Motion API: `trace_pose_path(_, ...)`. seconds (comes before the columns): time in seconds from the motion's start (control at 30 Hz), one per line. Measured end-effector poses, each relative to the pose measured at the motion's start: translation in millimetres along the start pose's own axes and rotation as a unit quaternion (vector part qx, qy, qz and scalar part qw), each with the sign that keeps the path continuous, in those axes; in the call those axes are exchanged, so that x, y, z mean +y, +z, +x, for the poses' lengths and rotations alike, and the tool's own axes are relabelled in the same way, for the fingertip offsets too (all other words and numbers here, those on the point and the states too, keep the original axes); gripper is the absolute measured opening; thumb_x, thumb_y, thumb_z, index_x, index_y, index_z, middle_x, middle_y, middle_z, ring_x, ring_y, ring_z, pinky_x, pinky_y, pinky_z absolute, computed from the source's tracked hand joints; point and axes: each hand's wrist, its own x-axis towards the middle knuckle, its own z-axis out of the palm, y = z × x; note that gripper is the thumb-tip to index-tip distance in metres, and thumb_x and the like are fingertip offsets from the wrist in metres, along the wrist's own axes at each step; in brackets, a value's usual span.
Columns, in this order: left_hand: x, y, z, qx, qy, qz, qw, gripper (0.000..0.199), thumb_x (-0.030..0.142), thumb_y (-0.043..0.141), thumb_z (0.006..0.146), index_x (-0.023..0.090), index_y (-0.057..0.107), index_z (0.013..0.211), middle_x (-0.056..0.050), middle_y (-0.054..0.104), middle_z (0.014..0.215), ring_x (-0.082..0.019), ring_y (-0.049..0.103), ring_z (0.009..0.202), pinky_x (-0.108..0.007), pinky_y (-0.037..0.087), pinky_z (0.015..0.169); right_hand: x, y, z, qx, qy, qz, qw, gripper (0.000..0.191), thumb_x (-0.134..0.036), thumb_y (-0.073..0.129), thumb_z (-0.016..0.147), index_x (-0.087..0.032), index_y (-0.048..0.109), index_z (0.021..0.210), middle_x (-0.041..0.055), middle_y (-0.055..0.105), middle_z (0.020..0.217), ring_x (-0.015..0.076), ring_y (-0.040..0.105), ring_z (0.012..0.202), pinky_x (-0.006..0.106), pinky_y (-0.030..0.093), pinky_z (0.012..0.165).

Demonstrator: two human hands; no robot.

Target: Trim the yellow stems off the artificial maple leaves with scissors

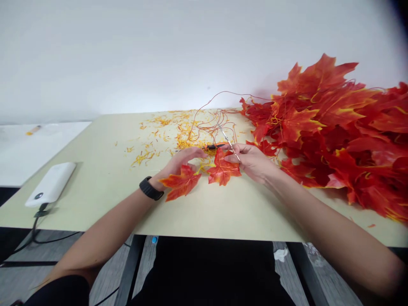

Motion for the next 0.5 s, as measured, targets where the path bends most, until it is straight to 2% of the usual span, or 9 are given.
trace_pose_path(0.07,-5.6,10.7,-3.1,-0.032,-0.016,0.028,0.999,0.045,0.056,0.088,0.085,0.018,0.080,0.108,-0.010,0.080,0.117,-0.012,0.069,0.076,-0.022,0.048,0.059,2.7,5.9,-1.7,-0.022,-0.005,-0.006,1.000,0.051,-0.029,0.103,0.052,-0.018,0.054,0.060,0.0051,0.075,0.114,0.0186,0.068,0.099,0.035,0.057,0.092)
trace_pose_path(0.17,-13.0,25.1,-5.7,-0.083,-0.031,0.044,0.995,0.048,0.054,0.094,0.079,0.016,0.079,0.105,-0.009,0.079,0.101,-0.014,0.070,0.077,-0.025,0.055,0.067,8.7,12.9,-2.9,-0.044,-0.005,-0.006,0.999,0.053,-0.030,0.103,0.054,-0.018,0.051,0.060,0.0039,0.075,0.106,0.0171,0.068,0.094,0.033,0.057,0.088)
trace_pose_path(0.23,-15.8,30.2,-6.4,-0.096,-0.023,0.070,0.993,0.047,0.053,0.095,0.077,0.015,0.078,0.098,-0.007,0.077,0.089,-0.012,0.067,0.070,-0.024,0.053,0.063,10.8,14.8,-2.4,-0.034,-0.007,-0.012,0.999,0.054,-0.030,0.102,0.055,-0.018,0.050,0.060,0.0038,0.075,0.105,0.0164,0.068,0.092,0.030,0.057,0.085)
trace_pose_path(0.3,-17.0,30.9,-6.5,-0.084,-0.012,0.091,0.992,0.045,0.055,0.094,0.077,0.015,0.074,0.088,-0.003,0.071,0.074,-0.008,0.056,0.056,-0.022,0.043,0.052,9.7,13.7,-0.7,-0.004,-0.011,-0.014,1.000,0.054,-0.033,0.103,0.055,-0.018,0.052,0.059,0.0044,0.077,0.110,0.0160,0.069,0.093,0.030,0.057,0.084)
trace_pose_path(0.37,-17.1,28.5,-6.1,-0.062,0.002,0.094,0.994,0.048,0.058,0.092,0.078,0.017,0.068,0.080,0.001,0.062,0.062,-0.005,0.045,0.047,-0.021,0.033,0.046,6.4,9.8,1.9,0.031,-0.010,-0.007,0.999,0.047,-0.040,0.104,0.056,-0.019,0.063,0.065,0.0056,0.078,0.115,0.0174,0.071,0.096,0.032,0.058,0.088)
trace_pose_path(0.43,-17.1,25.0,-5.3,-0.045,0.016,0.083,0.995,0.050,0.060,0.090,0.080,0.018,0.063,0.077,0.002,0.058,0.058,-0.006,0.044,0.045,-0.022,0.033,0.045,3.1,4.4,4.6,0.053,-0.013,0.009,0.998,0.044,-0.047,0.104,0.060,-0.020,0.076,0.080,0.0070,0.079,0.117,0.0205,0.074,0.105,0.035,0.060,0.097)
trace_pose_path(0.5,-17.7,22.3,-4.6,-0.031,0.025,0.067,0.997,0.051,0.060,0.088,0.082,0.018,0.060,0.077,0.001,0.060,0.061,-0.007,0.050,0.047,-0.023,0.039,0.047,1.7,-0.5,6.8,0.054,-0.020,0.028,0.998,0.046,-0.051,0.103,0.064,-0.021,0.082,0.092,0.0080,0.079,0.119,0.0228,0.074,0.114,0.038,0.060,0.105)
